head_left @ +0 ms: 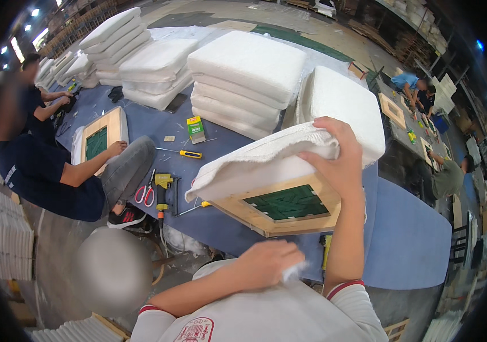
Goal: The person assembles a cushion by stapling white fabric to a wooden frame with a green insert. They repeatedly fold the fabric edges, staple them, trim excess with a utility knife, and flip the cushion to work on different sides. The finished cushion is placed on a stack of similar cushions.
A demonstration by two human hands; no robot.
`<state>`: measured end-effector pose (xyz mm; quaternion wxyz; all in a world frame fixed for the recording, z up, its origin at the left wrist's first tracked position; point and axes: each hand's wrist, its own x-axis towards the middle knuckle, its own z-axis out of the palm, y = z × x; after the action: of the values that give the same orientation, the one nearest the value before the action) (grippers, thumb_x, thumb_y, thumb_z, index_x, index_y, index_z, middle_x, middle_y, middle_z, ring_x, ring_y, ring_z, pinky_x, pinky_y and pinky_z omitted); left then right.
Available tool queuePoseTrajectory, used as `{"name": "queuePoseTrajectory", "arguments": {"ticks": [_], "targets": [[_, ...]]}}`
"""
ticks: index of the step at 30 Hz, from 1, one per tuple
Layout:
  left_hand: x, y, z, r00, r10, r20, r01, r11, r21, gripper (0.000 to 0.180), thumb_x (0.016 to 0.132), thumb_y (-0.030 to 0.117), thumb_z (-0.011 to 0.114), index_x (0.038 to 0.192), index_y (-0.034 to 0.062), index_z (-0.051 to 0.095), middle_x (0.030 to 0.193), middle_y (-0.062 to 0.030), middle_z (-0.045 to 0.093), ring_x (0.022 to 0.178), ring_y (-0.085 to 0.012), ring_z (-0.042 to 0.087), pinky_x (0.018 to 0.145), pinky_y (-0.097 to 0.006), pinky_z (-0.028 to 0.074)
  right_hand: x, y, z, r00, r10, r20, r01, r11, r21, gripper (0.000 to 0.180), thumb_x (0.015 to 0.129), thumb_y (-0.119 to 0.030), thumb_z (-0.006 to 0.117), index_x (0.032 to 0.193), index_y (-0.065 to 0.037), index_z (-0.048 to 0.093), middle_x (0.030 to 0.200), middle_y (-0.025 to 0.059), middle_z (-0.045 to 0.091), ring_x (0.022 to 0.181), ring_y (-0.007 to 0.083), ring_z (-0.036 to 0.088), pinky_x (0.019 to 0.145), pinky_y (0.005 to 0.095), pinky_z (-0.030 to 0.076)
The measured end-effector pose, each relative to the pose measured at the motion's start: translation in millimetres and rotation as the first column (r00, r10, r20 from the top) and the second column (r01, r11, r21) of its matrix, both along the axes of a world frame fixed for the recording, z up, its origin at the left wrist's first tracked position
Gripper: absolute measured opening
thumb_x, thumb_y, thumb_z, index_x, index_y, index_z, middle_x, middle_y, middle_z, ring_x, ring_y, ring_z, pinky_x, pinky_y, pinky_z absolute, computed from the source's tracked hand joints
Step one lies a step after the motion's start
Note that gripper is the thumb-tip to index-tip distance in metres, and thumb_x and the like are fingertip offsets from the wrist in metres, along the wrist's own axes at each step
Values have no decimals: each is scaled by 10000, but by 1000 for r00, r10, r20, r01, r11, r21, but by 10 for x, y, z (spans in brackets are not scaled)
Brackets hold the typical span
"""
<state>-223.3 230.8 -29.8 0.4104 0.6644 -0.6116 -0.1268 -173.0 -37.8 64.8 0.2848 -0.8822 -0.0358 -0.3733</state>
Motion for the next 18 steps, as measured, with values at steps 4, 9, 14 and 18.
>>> {"name": "queuePoseTrajectory", "arguments": {"ticks": [4, 9, 14, 18], "targets": [[463, 95, -131, 872, 488, -39, -487, 858, -160, 498, 805, 25, 873, 1292, 96, 795, 1332, -153, 806, 1162, -374, 792, 958, -448, 650, -26, -63, -15, 998, 69, 6, -69, 998, 0, 670, 684, -160, 1071, 1290, -99, 792, 1317, 112, 800, 1242, 348, 728, 1100, 452, 573], [752, 82, 142, 522, 853, -10, -814, 495, -303, 455, 799, -18, 843, 1244, 71, 802, 1208, -123, 824, 1068, -407, 801, 914, -456, 653, -84, 19, -18, 997, 73, 39, -72, 997, -42, 702, 678, -149, 1076, 1315, -94, 787, 1329, 113, 800, 1250, 344, 733, 1099, 450, 580], [903, 311, -230, 669, 742, 45, -738, 670, -84, 553, 804, -31, 792, 1343, 86, 760, 1243, -103, 804, 1164, -370, 784, 902, -449, 653, -182, -8, 12, 999, 27, 22, -27, 1000, -3, 736, 679, -132, 1076, 1348, -89, 772, 1351, 118, 796, 1276, 337, 733, 1115, 433, 584], [561, 211, -311, 953, 299, -59, -304, 933, -194, 347, 846, 30, 786, 1186, 101, 781, 1212, -97, 811, 1079, -335, 796, 870, -435, 645, -190, 24, 7, 999, -35, -9, 35, 998, 45, 721, 681, -117, 1070, 1340, -88, 778, 1360, 123, 793, 1282, 325, 735, 1121, 427, 584]]}}
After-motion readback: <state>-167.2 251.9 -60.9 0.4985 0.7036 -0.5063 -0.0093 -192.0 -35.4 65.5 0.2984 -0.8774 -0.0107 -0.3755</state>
